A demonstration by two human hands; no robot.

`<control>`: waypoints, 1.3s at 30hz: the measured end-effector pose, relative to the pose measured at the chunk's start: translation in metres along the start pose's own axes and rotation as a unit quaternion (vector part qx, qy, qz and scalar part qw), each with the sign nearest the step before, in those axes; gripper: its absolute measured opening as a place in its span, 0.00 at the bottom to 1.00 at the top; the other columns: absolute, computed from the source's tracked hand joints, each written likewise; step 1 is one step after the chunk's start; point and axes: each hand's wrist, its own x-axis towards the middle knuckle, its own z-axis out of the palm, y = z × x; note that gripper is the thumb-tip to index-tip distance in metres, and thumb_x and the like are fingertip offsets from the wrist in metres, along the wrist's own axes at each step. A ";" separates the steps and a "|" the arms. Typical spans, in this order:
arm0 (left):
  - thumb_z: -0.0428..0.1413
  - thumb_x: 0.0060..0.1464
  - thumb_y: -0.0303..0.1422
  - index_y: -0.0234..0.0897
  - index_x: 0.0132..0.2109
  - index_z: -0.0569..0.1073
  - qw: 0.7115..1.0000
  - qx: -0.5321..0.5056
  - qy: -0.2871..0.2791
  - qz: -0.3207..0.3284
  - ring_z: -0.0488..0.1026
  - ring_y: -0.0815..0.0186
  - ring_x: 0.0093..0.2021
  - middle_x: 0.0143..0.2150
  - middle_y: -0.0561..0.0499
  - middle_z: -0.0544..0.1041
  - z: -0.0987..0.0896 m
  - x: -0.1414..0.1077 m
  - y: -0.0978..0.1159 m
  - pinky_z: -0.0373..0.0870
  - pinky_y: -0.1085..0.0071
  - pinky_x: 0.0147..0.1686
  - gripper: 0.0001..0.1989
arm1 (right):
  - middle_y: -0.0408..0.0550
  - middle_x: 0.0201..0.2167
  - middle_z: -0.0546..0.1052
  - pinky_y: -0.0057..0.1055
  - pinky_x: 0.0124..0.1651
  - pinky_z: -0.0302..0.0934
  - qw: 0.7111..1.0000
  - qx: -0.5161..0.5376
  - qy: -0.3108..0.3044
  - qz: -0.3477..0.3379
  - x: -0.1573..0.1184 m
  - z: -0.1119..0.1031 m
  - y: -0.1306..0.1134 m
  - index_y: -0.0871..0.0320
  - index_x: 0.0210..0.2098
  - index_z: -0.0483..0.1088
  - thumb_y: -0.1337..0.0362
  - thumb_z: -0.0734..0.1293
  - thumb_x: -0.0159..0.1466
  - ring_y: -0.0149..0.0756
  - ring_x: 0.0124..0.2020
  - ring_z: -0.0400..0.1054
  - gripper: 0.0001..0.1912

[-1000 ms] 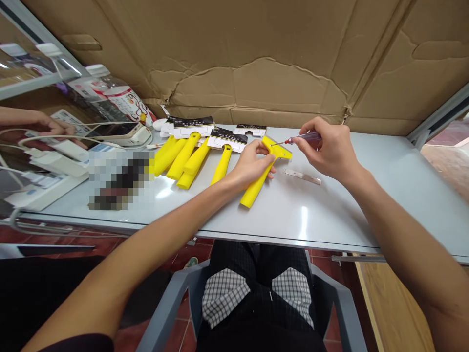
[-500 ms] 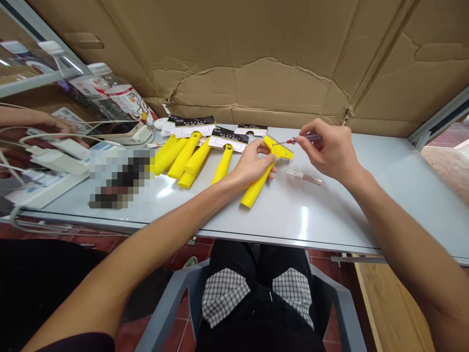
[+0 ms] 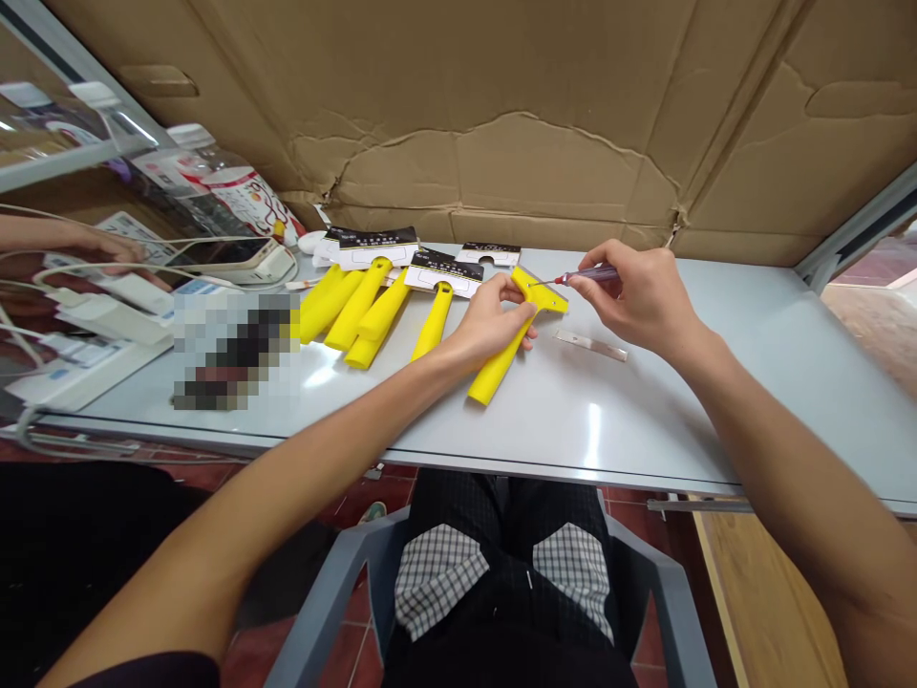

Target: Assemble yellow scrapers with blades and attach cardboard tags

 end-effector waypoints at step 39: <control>0.58 0.61 0.24 0.37 0.45 0.70 0.991 -0.099 0.079 -0.051 0.81 0.62 0.34 0.42 0.45 0.79 -0.012 0.002 0.030 0.82 0.63 0.37 0.07 | 0.55 0.41 0.83 0.43 0.35 0.60 0.926 -0.196 -0.260 0.190 0.005 -0.002 0.071 0.53 0.41 0.79 0.62 0.69 0.62 0.54 0.41 0.75 0.09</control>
